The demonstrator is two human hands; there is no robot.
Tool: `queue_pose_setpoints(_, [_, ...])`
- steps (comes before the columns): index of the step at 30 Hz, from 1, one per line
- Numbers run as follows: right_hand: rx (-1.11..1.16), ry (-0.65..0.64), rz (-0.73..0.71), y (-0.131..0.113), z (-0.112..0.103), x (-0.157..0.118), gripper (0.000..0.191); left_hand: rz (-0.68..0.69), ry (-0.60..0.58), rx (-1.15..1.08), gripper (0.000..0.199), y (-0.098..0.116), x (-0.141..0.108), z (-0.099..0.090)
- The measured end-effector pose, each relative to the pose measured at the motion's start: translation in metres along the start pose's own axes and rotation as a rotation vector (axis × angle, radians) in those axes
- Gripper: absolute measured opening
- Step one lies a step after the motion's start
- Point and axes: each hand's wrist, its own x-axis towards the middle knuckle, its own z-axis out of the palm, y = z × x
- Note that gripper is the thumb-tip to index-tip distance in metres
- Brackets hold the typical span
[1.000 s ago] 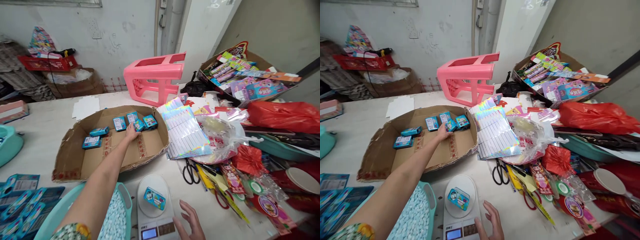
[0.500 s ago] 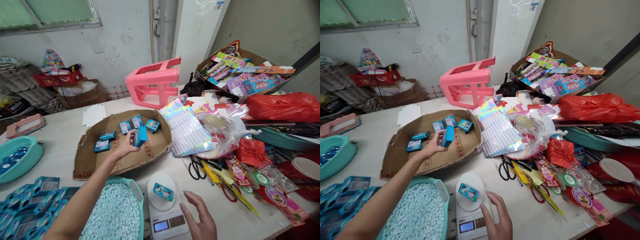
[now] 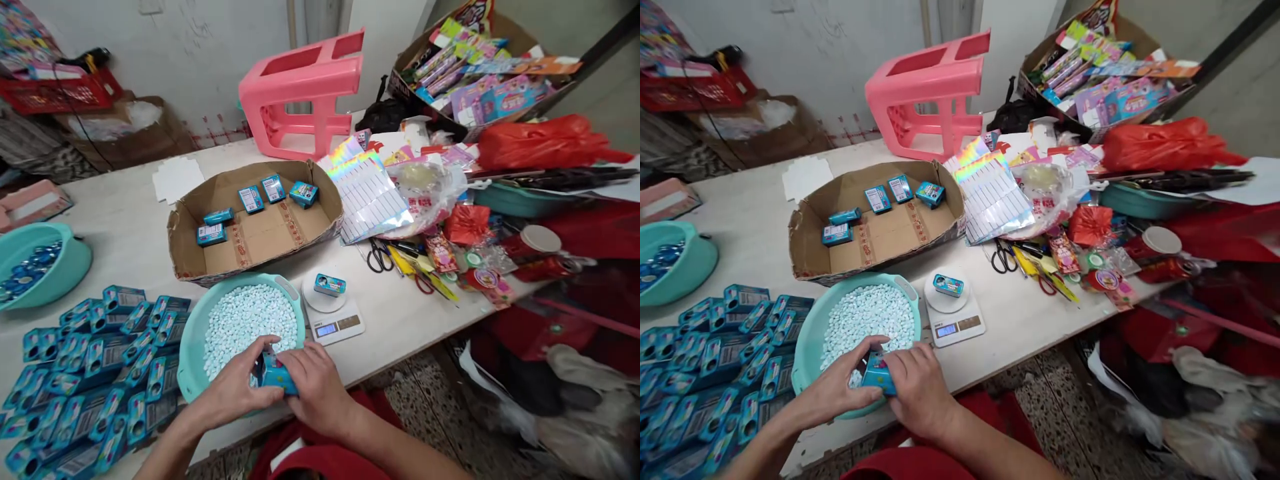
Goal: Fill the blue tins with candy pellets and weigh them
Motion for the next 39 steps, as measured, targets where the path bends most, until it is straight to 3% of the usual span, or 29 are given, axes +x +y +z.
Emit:
queue_pose_setpoints(2, [0.090,-0.004,0.131,-0.005,0.015,-0.010,0.039,-0.016,0.032,-0.142,0.059,-0.023,0.005,-0.003])
queue_pose_setpoints(4, [0.195,0.029,0.217,-0.007,0.022,-0.019,0.037,0.003,0.202,-0.152,0.049,-0.048,0.028,-0.009])
queue_pose_setpoints(6, [0.292,0.067,0.292,-0.009,0.026,-0.026,0.036,0.055,0.453,0.068,0.042,-0.072,0.063,-0.011])
queue_pose_setpoints(8, [0.381,0.080,0.385,-0.010,0.028,-0.033,0.031,0.166,0.577,0.236,0.040,-0.090,0.101,-0.004])
queue_pose_setpoints(11, [0.604,0.068,0.536,-0.011,0.030,-0.042,0.023,0.201,0.611,0.391,0.035,-0.100,0.137,0.015])
queue_pose_setpoints(13, [0.789,0.101,0.598,-0.010,0.031,-0.046,0.026,0.170,0.592,0.479,0.032,-0.100,0.143,0.027])
queue_pose_setpoints(17, [1.006,0.252,0.657,-0.002,0.033,-0.042,0.038,0.112,0.495,0.596,0.027,-0.103,0.120,0.036])
queue_pose_setpoints(20, [1.029,0.323,0.694,0.004,0.033,-0.026,0.039,0.040,0.508,0.537,0.022,-0.117,0.093,0.033])
queue_pose_setpoints(23, [0.941,0.344,0.639,0.005,0.032,-0.005,0.038,-0.083,0.652,0.173,0.017,-0.132,0.071,0.025])
queue_pose_setpoints(27, [0.756,0.305,0.493,0.000,0.037,0.023,0.039,-0.176,0.773,-0.368,0.029,-0.136,0.054,0.011])
queue_pose_setpoints(31, [0.478,0.305,0.317,-0.003,0.053,0.039,0.031,-0.167,0.787,-0.672,0.036,-0.111,0.039,-0.002])
queue_pose_setpoints(35, [0.262,0.268,0.210,-0.007,0.071,0.046,0.027,0.043,0.709,-1.244,0.029,-0.071,0.021,-0.016])
queue_pose_setpoints(39, [0.155,0.186,0.179,-0.019,0.081,0.050,0.026,0.168,0.781,-1.325,0.026,-0.045,0.012,-0.021])
